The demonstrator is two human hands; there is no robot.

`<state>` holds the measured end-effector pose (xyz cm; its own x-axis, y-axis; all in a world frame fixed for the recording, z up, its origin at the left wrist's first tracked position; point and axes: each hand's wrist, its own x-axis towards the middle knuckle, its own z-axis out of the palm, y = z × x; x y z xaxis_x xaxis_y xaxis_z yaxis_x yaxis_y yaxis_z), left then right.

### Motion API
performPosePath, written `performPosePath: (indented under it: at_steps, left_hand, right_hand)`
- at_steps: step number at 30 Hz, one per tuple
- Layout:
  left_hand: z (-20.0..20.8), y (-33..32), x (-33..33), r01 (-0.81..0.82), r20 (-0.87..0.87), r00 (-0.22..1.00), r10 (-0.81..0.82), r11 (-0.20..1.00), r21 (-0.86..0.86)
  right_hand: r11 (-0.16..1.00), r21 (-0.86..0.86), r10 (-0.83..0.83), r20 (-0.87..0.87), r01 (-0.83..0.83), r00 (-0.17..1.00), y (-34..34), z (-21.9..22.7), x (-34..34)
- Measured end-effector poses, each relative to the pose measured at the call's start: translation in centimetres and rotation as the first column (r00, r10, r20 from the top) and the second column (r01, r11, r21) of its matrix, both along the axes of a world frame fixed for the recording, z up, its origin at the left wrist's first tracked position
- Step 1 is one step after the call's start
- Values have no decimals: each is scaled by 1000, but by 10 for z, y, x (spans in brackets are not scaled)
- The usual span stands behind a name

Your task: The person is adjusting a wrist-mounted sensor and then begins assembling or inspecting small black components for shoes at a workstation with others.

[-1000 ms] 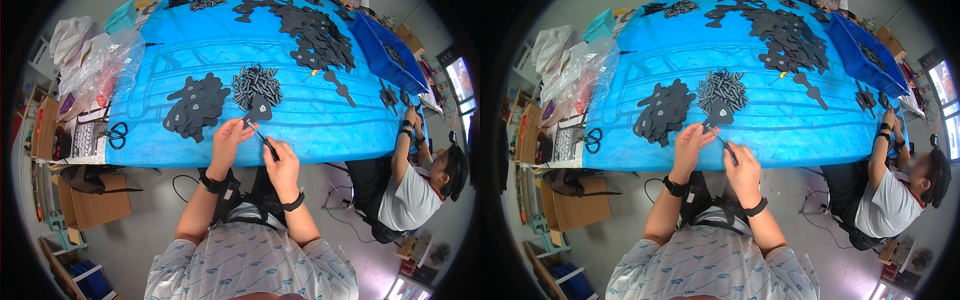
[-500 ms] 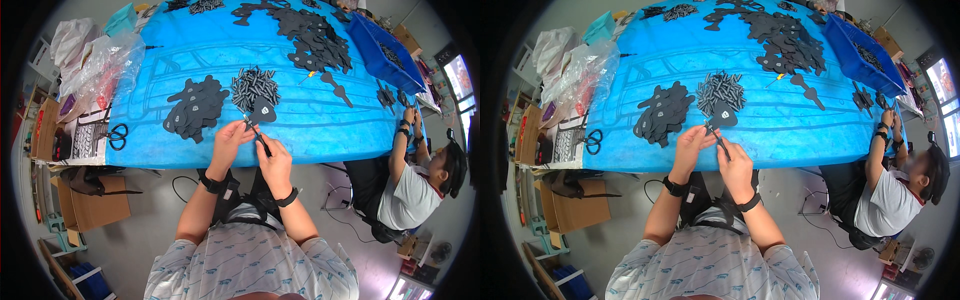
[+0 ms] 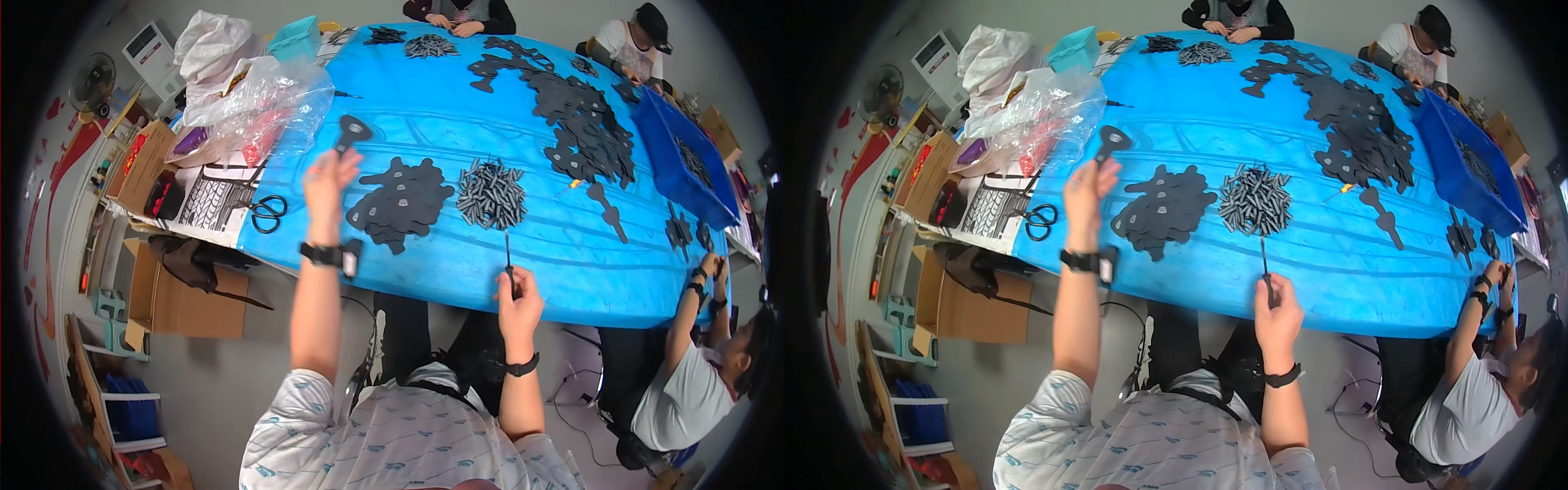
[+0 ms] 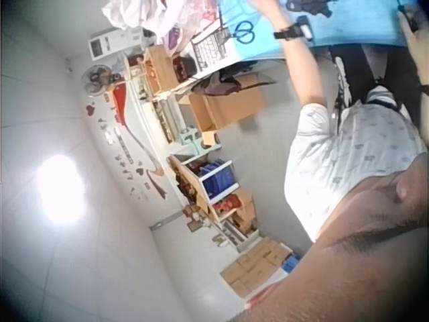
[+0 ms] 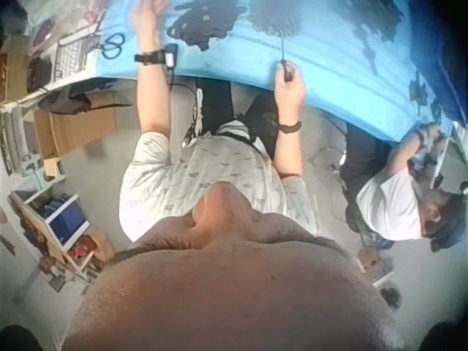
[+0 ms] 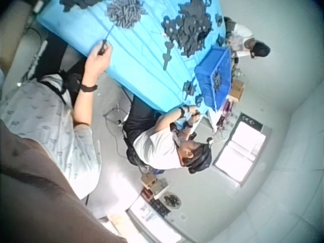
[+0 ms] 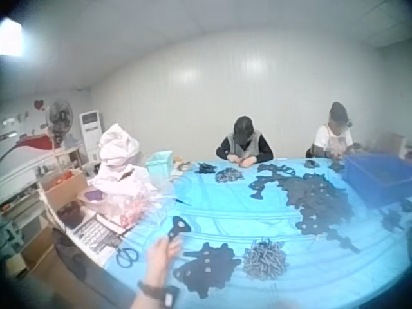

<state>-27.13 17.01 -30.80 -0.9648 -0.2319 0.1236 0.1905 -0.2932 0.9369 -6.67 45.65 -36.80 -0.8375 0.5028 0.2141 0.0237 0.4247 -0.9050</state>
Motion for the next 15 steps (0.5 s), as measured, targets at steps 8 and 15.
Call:
performPosePath:
  at_steps: [8, 15]
  left_hand:
    - [-10, -24, 15, 164, 213, 975, 65, 439, -884]
    - [-32, -9, 27, 96, 101, 995, -2, 331, -939]
  right_hand:
    - [911, -399, 56, -123, -101, 991, 26, -5, -18]
    - [862, -481, 77, -185, -159, 980, 39, -9, -16]
